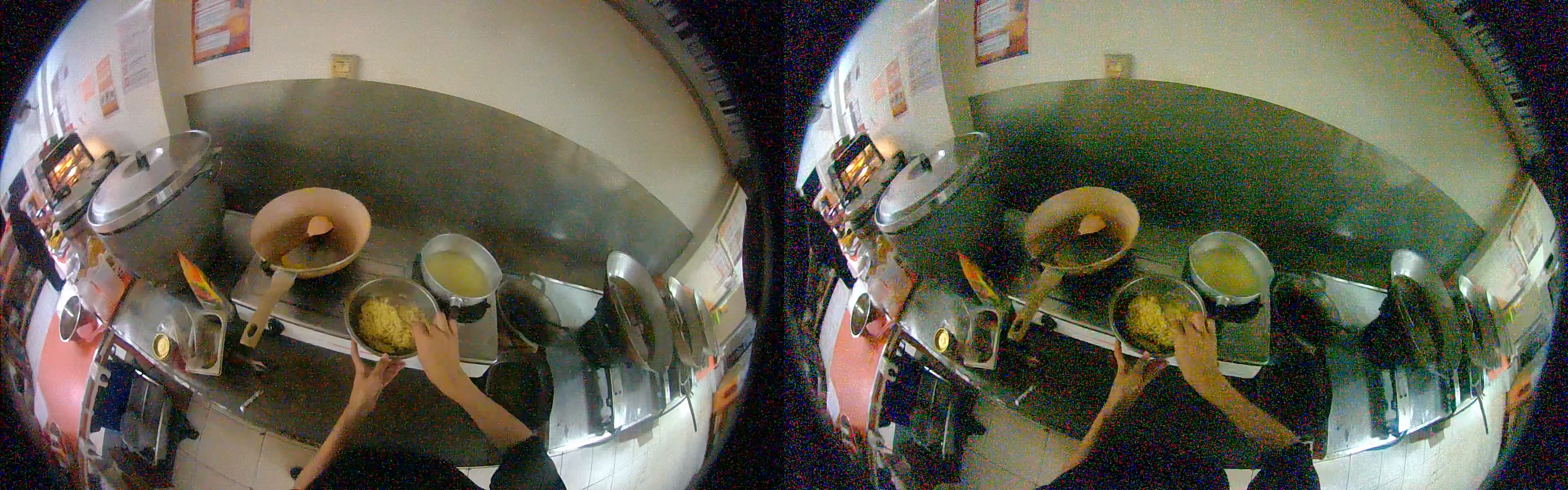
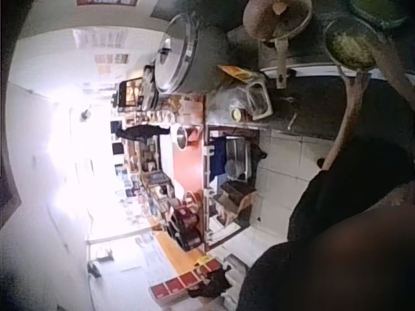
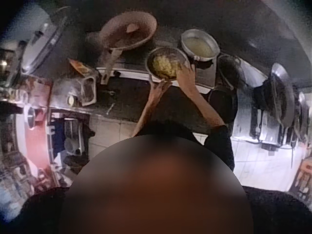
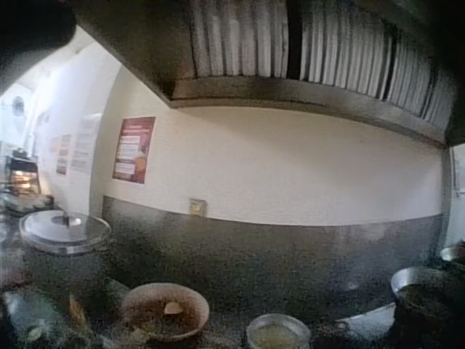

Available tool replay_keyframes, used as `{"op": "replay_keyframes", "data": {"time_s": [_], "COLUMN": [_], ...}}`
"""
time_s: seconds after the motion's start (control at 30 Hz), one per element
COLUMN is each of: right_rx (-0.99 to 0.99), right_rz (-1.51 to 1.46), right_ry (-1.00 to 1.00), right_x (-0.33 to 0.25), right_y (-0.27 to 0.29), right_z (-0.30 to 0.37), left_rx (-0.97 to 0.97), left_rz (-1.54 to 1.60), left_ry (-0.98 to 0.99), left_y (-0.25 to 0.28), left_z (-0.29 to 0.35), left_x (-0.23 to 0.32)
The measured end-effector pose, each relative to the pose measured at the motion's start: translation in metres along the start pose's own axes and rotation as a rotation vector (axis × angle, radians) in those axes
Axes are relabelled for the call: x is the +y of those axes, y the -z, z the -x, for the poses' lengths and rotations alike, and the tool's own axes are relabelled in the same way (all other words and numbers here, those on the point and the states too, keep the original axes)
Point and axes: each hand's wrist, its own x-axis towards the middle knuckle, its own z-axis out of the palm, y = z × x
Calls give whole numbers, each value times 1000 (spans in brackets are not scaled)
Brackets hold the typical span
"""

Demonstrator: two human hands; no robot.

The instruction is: The person packs multiple small food boxes into a large plastic bag, ties the bag, and places it on a counter. Then the person moves to a kitchen area, opens seasoning packets, adds them to a bowl, and transfers cooked noodles from a pot into the bowl.

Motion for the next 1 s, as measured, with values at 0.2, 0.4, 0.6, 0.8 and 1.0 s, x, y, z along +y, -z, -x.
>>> {"op": "replay_keyframes", "data": {"time_s": [0.2, 0.4, 0.6, 0.8, 1.0], "right_rx": [-333, -132, -332, -222, -131], "right_rz": [18, 13, -357, -659, -771], "right_ry": [-112, 8, 17, -325, -379], "right_x": [5, 38, 10, 27, 21], "right_y": [67, 0, 35, 77, 83], "right_z": [-17, -14, -8, -6, -2], "left_rx": [19, 28, -5, -21, 106], "left_rz": [121, 138, 97, -31, -46], "left_ry": [-112, 10, -68, -80, 13], "left_y": [-11, -18, 6, -8, 18], "left_z": [0, -13, -19, 2, 38], "left_x": [2, -5, -14, 11, 15]}}
